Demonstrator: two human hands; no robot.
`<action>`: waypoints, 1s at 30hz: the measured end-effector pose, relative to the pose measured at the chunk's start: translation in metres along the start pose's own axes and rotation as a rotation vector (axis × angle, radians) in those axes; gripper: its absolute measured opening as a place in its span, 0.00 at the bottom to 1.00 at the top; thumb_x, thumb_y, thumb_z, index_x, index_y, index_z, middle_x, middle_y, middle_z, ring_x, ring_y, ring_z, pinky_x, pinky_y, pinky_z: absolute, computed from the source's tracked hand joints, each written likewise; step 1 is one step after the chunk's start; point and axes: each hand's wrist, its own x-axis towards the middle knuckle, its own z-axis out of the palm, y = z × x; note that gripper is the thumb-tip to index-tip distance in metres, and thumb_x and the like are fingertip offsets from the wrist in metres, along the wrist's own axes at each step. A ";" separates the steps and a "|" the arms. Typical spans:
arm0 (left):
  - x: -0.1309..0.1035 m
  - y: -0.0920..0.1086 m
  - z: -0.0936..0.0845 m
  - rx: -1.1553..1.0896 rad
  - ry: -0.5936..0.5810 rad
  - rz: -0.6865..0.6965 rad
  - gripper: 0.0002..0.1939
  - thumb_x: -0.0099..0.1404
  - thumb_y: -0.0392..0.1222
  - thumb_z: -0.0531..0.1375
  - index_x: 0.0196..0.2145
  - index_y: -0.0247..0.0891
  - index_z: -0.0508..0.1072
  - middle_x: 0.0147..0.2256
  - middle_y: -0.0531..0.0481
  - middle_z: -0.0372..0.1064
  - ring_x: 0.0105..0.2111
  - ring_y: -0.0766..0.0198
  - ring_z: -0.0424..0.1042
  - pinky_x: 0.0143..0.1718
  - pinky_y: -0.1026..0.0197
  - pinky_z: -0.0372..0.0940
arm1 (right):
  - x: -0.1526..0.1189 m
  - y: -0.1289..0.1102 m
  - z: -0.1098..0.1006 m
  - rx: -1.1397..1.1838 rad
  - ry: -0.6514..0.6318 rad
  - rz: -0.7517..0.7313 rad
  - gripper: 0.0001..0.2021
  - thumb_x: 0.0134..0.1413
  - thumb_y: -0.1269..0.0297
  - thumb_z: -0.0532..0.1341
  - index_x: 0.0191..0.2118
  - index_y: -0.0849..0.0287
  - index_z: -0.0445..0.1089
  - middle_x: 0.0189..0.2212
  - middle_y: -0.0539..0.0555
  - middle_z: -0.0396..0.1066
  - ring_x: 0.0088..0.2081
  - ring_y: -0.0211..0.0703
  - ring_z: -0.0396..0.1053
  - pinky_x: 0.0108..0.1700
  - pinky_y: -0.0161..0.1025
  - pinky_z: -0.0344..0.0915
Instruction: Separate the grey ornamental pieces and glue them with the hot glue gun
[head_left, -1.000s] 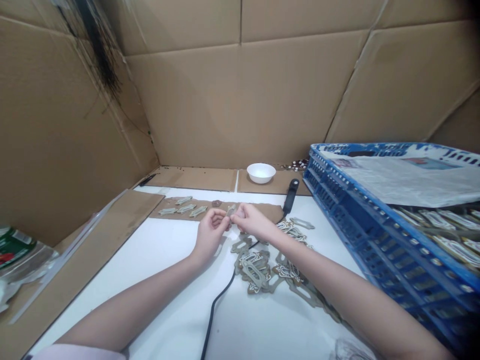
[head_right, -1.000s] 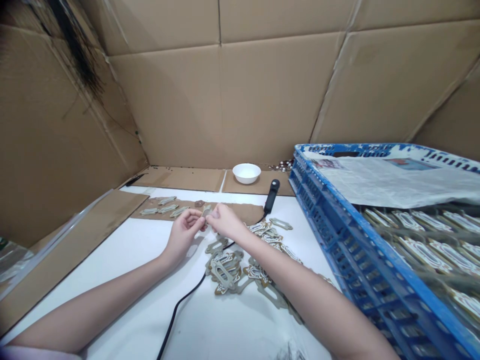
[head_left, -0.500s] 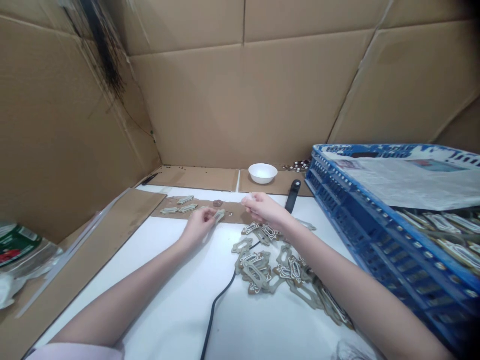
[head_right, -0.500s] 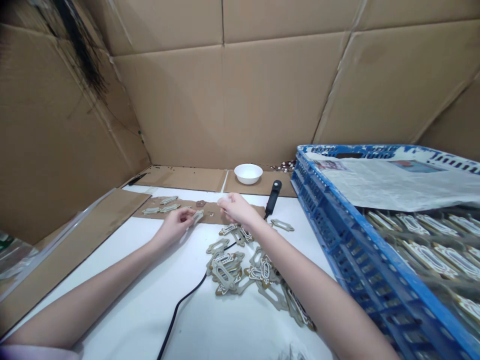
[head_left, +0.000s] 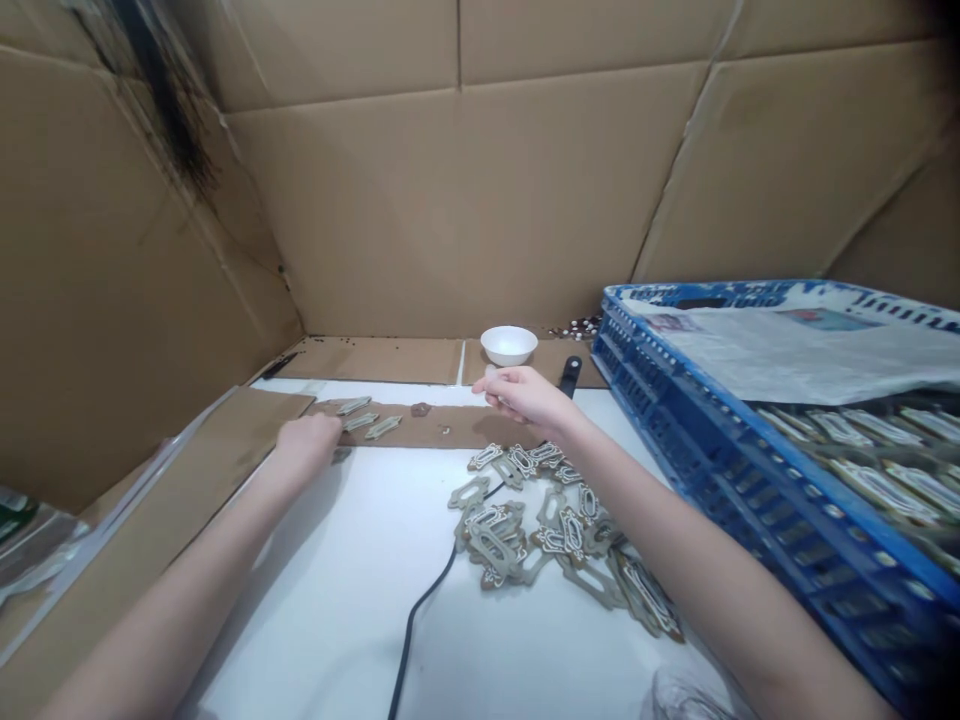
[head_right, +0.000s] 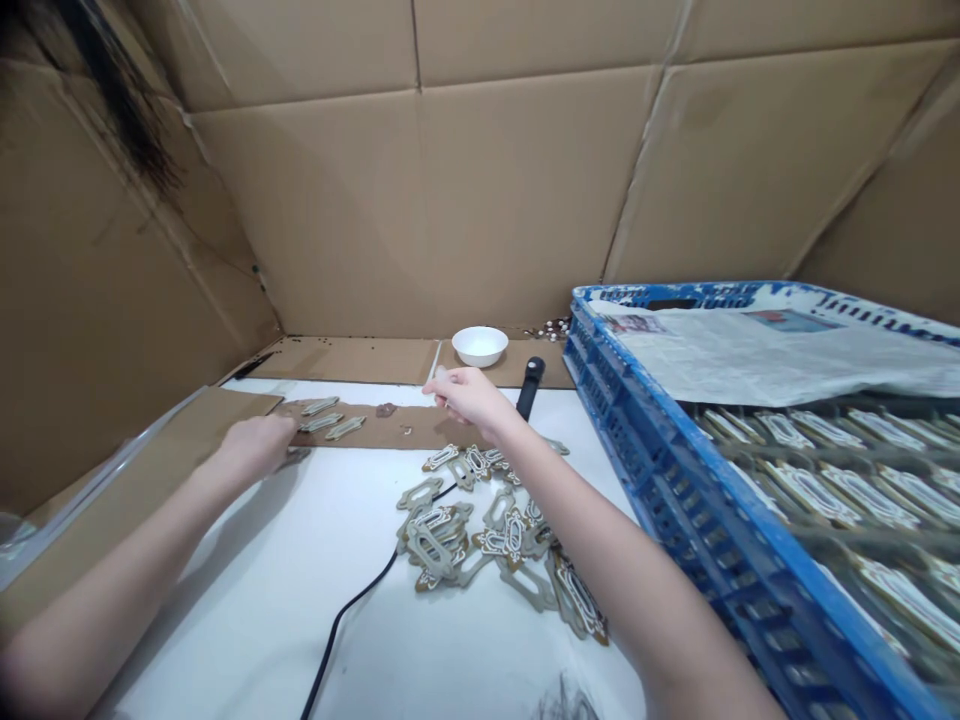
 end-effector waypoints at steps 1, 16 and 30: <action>-0.001 0.014 0.006 0.018 -0.016 0.025 0.12 0.47 0.38 0.56 0.11 0.39 0.57 0.11 0.52 0.54 0.16 0.62 0.60 0.22 0.62 0.54 | 0.000 0.000 0.000 0.000 -0.005 -0.004 0.05 0.44 0.69 0.54 0.28 0.63 0.66 0.18 0.46 0.54 0.13 0.25 0.44 0.15 0.31 0.37; -0.008 0.126 0.067 -0.100 -0.127 0.313 0.09 0.58 0.38 0.49 0.27 0.37 0.69 0.27 0.45 0.65 0.27 0.61 0.65 0.29 0.62 0.57 | 0.004 0.008 0.002 0.042 -0.001 -0.053 0.03 0.45 0.73 0.50 0.27 0.59 0.54 0.18 0.44 0.59 0.12 0.24 0.45 0.14 0.29 0.38; -0.034 0.039 0.040 0.016 0.011 0.170 0.12 0.62 0.39 0.43 0.33 0.36 0.64 0.31 0.42 0.65 0.37 0.55 0.63 0.38 0.54 0.58 | 0.001 0.009 0.006 0.038 -0.032 -0.035 0.02 0.47 0.70 0.51 0.28 0.59 0.54 0.19 0.45 0.59 0.12 0.25 0.45 0.15 0.30 0.39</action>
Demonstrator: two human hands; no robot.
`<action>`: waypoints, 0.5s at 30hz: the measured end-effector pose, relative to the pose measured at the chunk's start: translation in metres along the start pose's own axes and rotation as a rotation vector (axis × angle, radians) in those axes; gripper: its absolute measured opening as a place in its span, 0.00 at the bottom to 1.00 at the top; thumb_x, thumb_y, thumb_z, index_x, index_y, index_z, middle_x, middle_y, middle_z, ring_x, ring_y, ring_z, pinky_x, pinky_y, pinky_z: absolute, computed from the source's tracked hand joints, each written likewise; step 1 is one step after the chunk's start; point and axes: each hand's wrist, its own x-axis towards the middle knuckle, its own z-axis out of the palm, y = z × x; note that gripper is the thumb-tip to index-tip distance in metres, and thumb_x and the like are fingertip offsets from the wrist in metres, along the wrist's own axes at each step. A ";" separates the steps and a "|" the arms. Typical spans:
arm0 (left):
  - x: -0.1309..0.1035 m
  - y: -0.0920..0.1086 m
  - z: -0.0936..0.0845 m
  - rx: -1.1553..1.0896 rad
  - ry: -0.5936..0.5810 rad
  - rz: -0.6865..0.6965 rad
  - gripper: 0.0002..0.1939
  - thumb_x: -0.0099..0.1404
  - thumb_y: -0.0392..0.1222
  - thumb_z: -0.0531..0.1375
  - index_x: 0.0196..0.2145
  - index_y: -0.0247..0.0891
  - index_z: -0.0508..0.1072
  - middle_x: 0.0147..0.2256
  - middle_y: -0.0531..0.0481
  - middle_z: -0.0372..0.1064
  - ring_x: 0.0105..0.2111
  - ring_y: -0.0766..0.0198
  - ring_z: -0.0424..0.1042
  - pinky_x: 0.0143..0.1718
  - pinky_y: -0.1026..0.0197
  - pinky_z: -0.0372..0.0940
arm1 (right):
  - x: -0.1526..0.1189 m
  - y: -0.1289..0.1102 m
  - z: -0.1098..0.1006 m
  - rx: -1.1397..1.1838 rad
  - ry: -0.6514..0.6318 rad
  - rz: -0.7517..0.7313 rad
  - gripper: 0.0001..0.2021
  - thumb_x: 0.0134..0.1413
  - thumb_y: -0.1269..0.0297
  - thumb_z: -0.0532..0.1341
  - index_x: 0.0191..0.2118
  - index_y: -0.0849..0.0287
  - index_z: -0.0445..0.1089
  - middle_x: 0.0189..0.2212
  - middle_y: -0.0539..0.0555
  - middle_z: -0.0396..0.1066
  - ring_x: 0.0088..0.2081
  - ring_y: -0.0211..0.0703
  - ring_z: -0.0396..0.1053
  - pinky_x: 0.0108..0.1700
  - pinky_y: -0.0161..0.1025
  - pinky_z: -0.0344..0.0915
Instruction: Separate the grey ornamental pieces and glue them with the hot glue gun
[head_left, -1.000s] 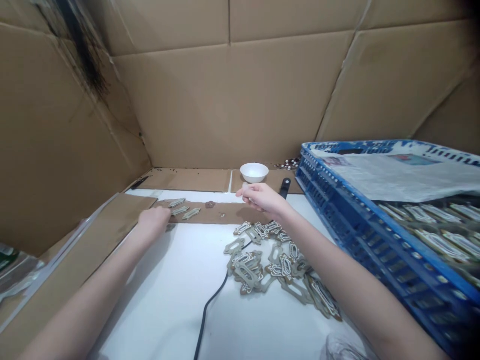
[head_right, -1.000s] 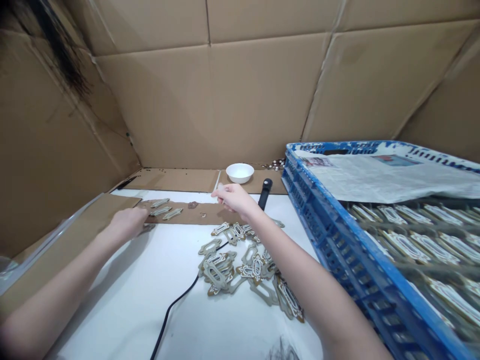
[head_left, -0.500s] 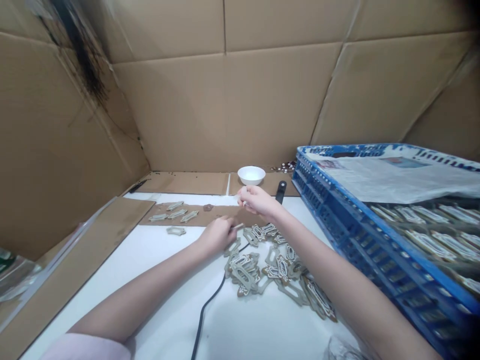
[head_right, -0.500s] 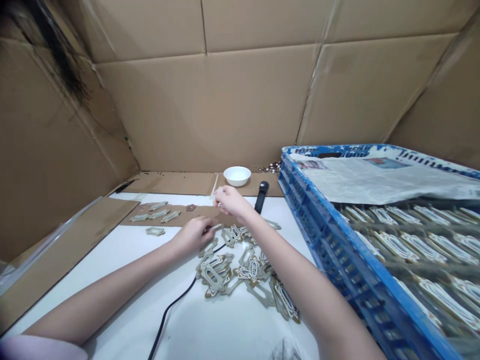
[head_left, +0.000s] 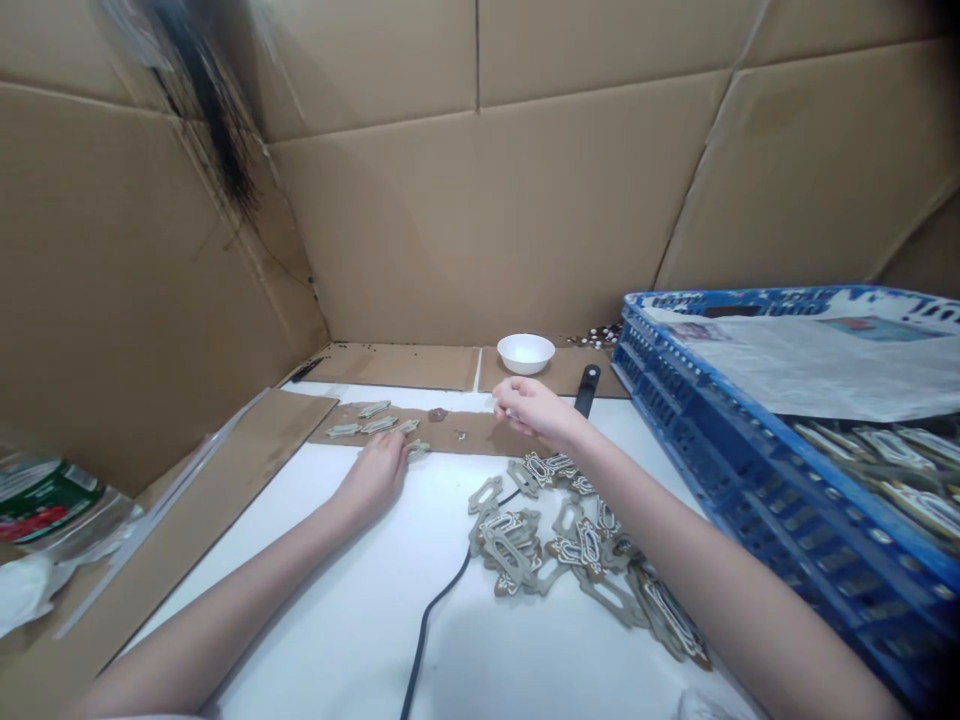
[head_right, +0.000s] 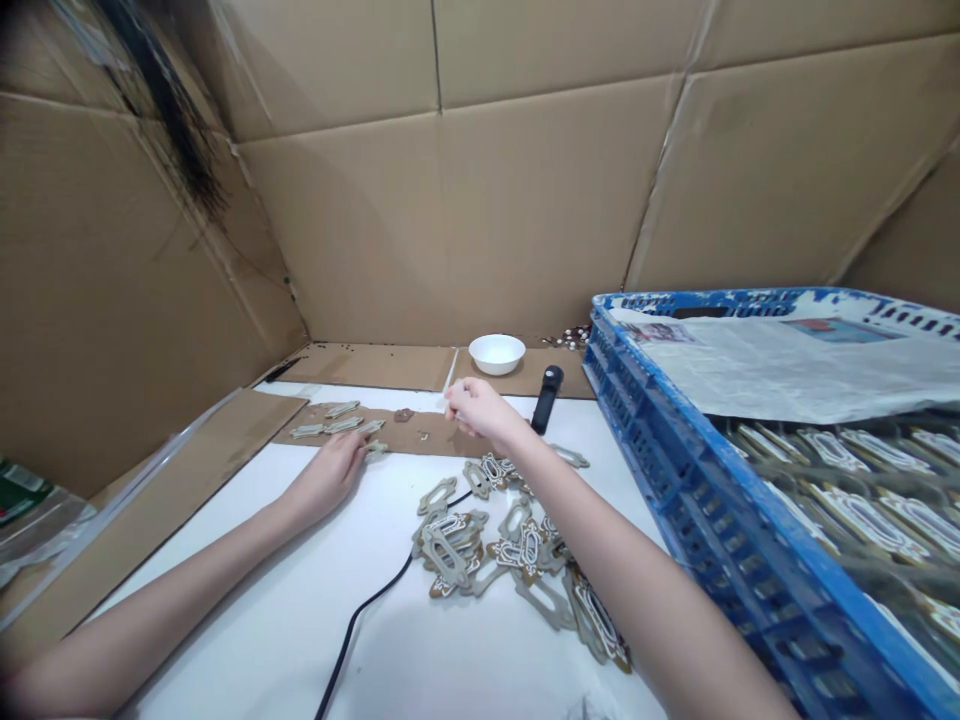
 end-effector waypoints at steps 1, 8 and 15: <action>0.001 -0.001 0.002 0.003 -0.003 0.002 0.12 0.62 0.39 0.43 0.32 0.36 0.64 0.31 0.42 0.64 0.36 0.55 0.63 0.38 0.54 0.58 | 0.000 0.000 0.000 0.000 0.000 0.001 0.02 0.47 0.70 0.51 0.28 0.59 0.54 0.19 0.45 0.59 0.12 0.25 0.45 0.15 0.30 0.38; 0.016 -0.013 0.006 0.016 -0.013 0.033 0.11 0.62 0.38 0.43 0.28 0.37 0.62 0.30 0.43 0.63 0.35 0.56 0.62 0.39 0.54 0.58 | -0.001 -0.001 -0.001 0.014 -0.011 -0.006 0.03 0.45 0.71 0.52 0.27 0.59 0.54 0.19 0.45 0.59 0.11 0.24 0.46 0.15 0.29 0.37; 0.014 -0.013 0.002 0.025 -0.035 0.041 0.11 0.63 0.38 0.42 0.30 0.37 0.61 0.29 0.44 0.62 0.34 0.56 0.63 0.36 0.55 0.58 | 0.000 -0.001 0.000 0.022 -0.008 -0.014 0.02 0.45 0.72 0.51 0.27 0.60 0.54 0.18 0.45 0.60 0.11 0.24 0.45 0.15 0.29 0.38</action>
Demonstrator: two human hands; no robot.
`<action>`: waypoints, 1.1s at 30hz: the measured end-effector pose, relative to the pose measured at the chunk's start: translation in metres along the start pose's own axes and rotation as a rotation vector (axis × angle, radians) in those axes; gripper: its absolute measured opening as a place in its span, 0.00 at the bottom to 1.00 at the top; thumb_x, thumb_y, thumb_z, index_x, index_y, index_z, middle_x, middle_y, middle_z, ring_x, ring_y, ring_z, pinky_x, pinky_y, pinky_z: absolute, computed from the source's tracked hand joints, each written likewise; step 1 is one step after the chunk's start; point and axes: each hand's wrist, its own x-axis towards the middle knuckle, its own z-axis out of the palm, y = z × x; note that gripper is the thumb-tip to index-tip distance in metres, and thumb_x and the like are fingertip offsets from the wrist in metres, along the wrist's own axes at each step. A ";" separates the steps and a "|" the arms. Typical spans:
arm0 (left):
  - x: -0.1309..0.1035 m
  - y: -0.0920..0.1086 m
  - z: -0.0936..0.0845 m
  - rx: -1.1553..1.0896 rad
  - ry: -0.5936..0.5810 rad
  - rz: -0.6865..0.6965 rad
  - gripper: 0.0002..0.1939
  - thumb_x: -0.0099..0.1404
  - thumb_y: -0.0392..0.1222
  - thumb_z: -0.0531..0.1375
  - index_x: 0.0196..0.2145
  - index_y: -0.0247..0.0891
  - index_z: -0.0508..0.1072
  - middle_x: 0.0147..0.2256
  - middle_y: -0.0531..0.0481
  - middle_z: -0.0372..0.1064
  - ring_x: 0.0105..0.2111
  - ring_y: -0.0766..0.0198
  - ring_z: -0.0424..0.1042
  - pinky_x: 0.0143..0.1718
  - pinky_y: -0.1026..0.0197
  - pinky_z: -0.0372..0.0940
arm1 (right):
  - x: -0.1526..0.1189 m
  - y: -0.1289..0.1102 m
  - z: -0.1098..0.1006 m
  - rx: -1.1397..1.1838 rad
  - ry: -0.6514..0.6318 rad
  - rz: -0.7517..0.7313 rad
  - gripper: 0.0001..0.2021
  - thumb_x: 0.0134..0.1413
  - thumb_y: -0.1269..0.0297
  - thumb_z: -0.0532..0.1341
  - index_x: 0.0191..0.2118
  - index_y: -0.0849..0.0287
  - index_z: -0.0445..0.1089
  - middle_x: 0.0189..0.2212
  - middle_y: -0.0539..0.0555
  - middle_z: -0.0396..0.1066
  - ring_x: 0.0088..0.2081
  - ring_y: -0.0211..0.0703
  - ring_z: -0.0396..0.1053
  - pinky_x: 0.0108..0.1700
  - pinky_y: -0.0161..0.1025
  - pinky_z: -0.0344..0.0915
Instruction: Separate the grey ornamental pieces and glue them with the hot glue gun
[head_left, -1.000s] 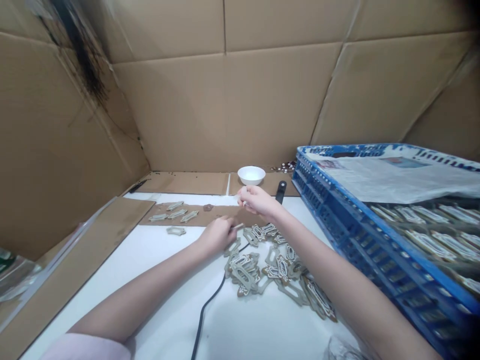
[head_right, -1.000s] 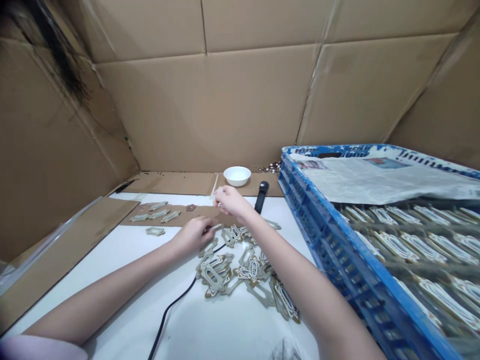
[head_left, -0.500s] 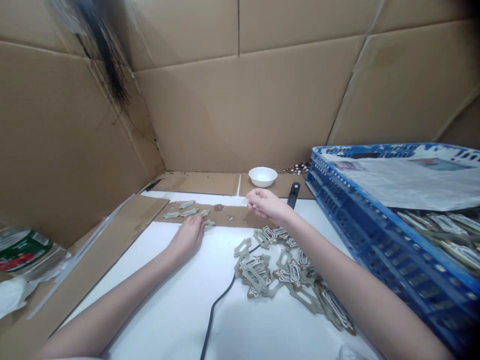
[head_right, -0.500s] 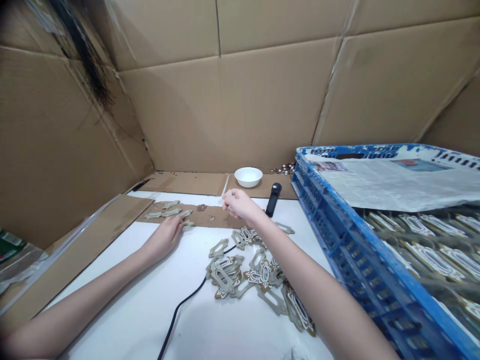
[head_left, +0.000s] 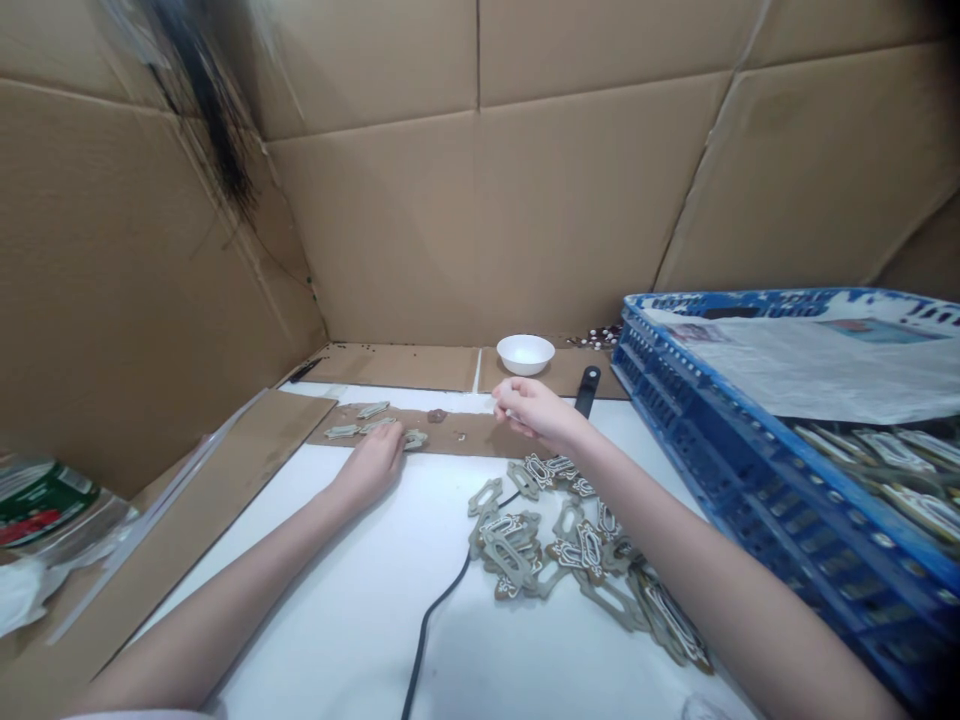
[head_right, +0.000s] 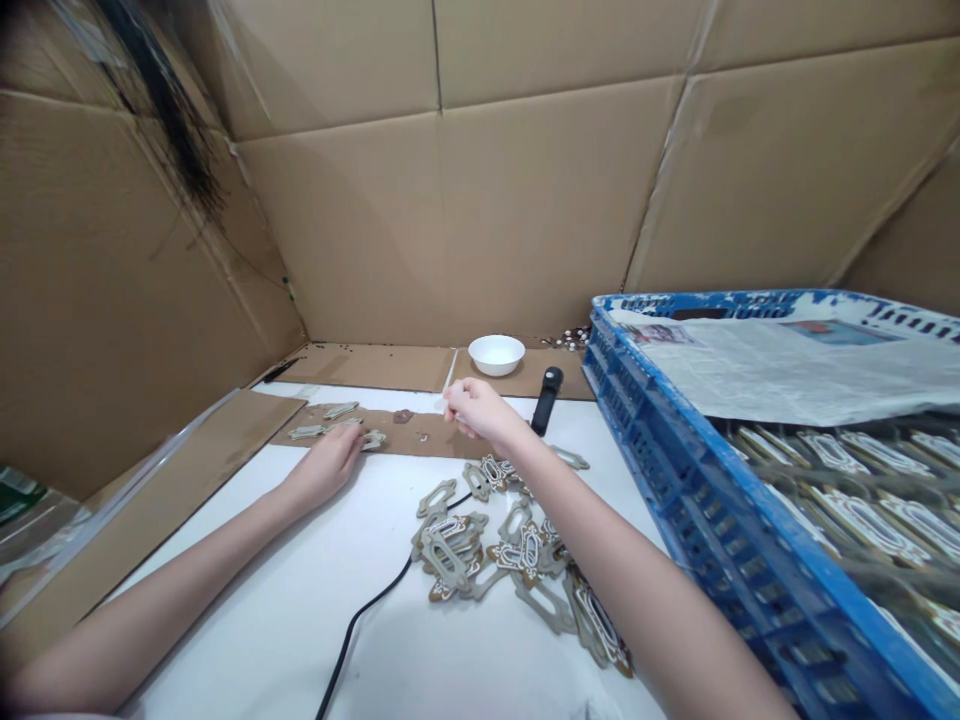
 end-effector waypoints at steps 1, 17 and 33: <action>-0.001 0.001 -0.001 -0.002 -0.006 0.005 0.11 0.63 0.39 0.42 0.30 0.37 0.61 0.30 0.45 0.62 0.34 0.57 0.63 0.36 0.55 0.58 | 0.000 0.000 0.000 0.001 -0.001 0.000 0.02 0.45 0.72 0.51 0.26 0.60 0.54 0.18 0.45 0.60 0.11 0.24 0.45 0.15 0.29 0.38; 0.003 0.010 0.003 -0.043 0.015 -0.064 0.11 0.63 0.41 0.41 0.28 0.39 0.58 0.27 0.46 0.60 0.32 0.56 0.62 0.35 0.56 0.57 | -0.002 0.001 0.003 -0.024 -0.038 -0.035 0.05 0.43 0.75 0.50 0.25 0.59 0.52 0.21 0.48 0.67 0.11 0.25 0.45 0.15 0.30 0.42; -0.009 0.062 -0.020 -0.782 0.030 -0.303 0.15 0.61 0.52 0.46 0.29 0.38 0.61 0.19 0.56 0.61 0.15 0.70 0.56 0.20 0.67 0.53 | -0.016 0.005 0.031 -0.240 -0.101 -0.034 0.04 0.50 0.65 0.51 0.28 0.59 0.56 0.24 0.49 0.67 0.16 0.29 0.50 0.19 0.31 0.48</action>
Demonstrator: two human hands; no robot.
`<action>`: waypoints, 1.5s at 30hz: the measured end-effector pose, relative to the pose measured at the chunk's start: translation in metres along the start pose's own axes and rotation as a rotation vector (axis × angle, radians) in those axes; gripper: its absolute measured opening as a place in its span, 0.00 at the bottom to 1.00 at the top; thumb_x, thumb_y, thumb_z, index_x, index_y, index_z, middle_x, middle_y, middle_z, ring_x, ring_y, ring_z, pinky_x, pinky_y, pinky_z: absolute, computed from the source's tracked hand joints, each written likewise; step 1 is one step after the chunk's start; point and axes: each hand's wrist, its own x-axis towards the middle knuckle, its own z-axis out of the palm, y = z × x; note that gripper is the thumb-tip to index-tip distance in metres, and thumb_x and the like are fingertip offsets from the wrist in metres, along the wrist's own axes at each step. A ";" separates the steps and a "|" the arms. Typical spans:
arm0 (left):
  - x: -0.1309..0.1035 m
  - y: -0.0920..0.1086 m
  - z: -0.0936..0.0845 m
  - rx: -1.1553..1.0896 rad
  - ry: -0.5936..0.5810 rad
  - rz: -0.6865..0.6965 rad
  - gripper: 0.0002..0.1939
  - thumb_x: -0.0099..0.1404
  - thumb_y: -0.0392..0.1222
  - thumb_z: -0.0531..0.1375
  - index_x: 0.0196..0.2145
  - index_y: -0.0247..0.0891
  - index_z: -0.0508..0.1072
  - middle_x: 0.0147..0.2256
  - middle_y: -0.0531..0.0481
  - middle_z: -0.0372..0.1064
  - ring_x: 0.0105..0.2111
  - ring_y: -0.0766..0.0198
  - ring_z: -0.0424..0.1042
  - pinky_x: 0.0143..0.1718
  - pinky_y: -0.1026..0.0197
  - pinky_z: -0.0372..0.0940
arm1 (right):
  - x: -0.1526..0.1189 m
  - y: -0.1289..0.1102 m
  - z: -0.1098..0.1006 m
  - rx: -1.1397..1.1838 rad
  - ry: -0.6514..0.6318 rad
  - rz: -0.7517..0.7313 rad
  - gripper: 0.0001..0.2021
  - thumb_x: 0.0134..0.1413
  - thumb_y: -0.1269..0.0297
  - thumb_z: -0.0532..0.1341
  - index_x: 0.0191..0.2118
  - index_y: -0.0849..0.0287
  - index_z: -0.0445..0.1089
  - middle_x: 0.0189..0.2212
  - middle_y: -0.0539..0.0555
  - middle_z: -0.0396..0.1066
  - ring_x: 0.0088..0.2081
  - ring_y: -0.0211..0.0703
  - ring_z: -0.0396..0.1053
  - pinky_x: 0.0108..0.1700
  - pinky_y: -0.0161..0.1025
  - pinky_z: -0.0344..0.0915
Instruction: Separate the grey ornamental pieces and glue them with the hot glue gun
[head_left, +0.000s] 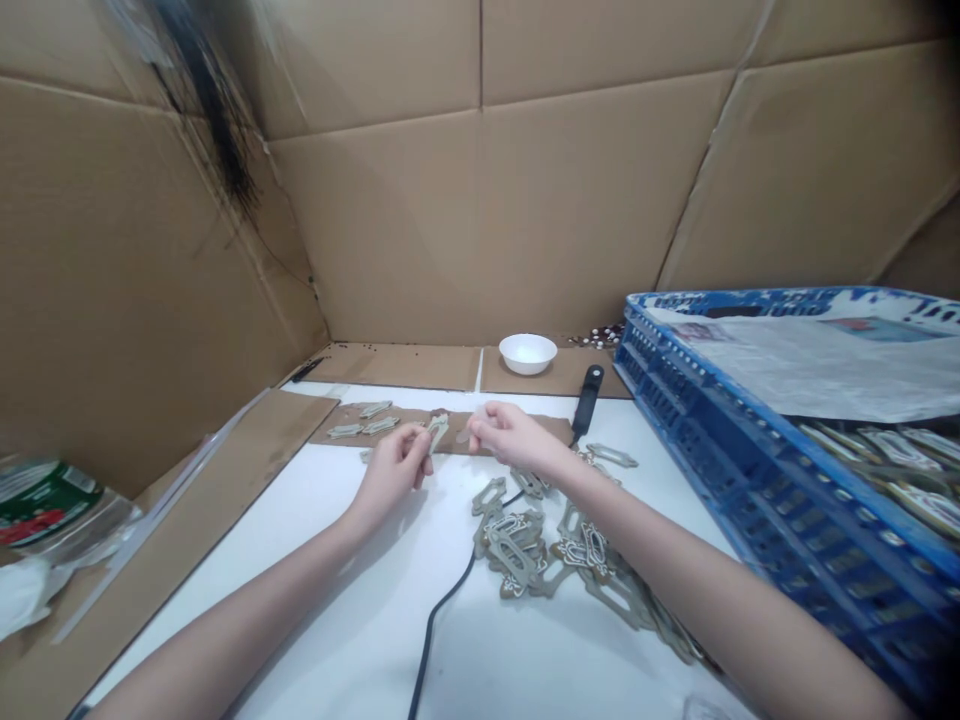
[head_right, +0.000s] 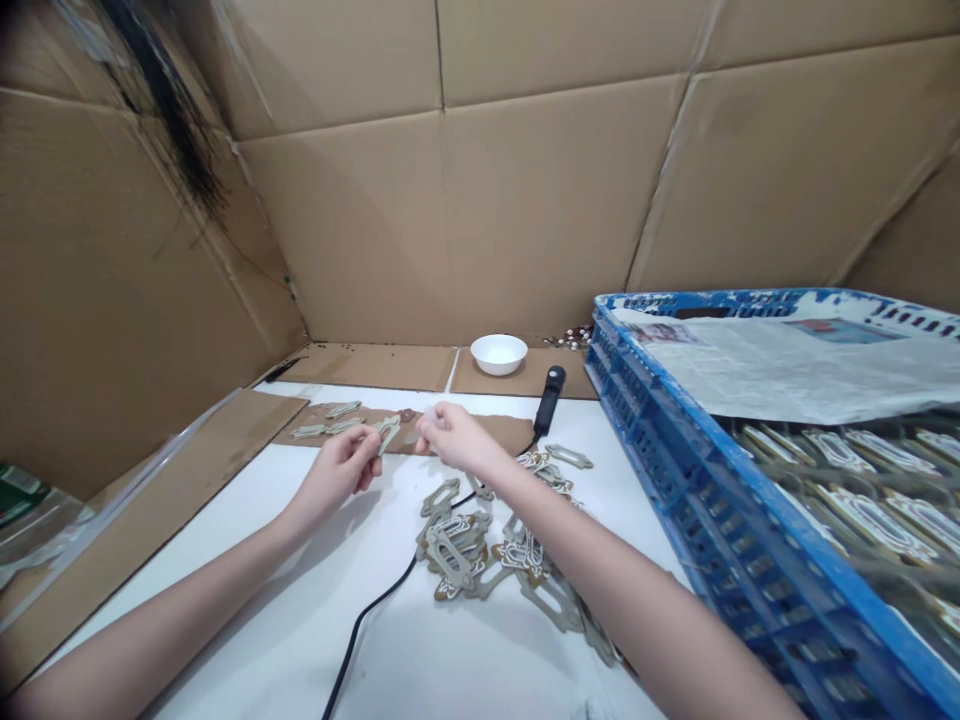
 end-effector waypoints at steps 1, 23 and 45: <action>-0.004 0.004 0.002 -0.026 -0.008 -0.003 0.15 0.61 0.51 0.46 0.28 0.38 0.61 0.19 0.57 0.59 0.16 0.71 0.55 0.20 0.67 0.52 | -0.002 0.001 0.004 -0.049 0.007 -0.037 0.05 0.51 0.65 0.50 0.28 0.59 0.56 0.24 0.49 0.66 0.18 0.30 0.52 0.21 0.31 0.50; -0.032 0.018 0.009 -0.109 -0.094 0.083 0.12 0.64 0.46 0.44 0.32 0.37 0.62 0.23 0.54 0.57 0.22 0.70 0.55 0.25 0.66 0.54 | -0.021 -0.004 0.030 -0.482 0.195 -0.248 0.02 0.54 0.67 0.47 0.32 0.56 0.49 0.26 0.51 0.64 0.27 0.39 0.62 0.27 0.33 0.51; 0.018 -0.045 -0.147 0.268 -0.346 -0.438 0.10 0.47 0.46 0.57 0.24 0.36 0.66 0.20 0.49 0.68 0.20 0.64 0.65 0.22 0.64 0.60 | -0.006 -0.016 -0.015 0.231 0.038 0.096 0.15 0.47 0.57 0.57 0.22 0.58 0.50 0.15 0.43 0.50 0.14 0.25 0.43 0.16 0.30 0.36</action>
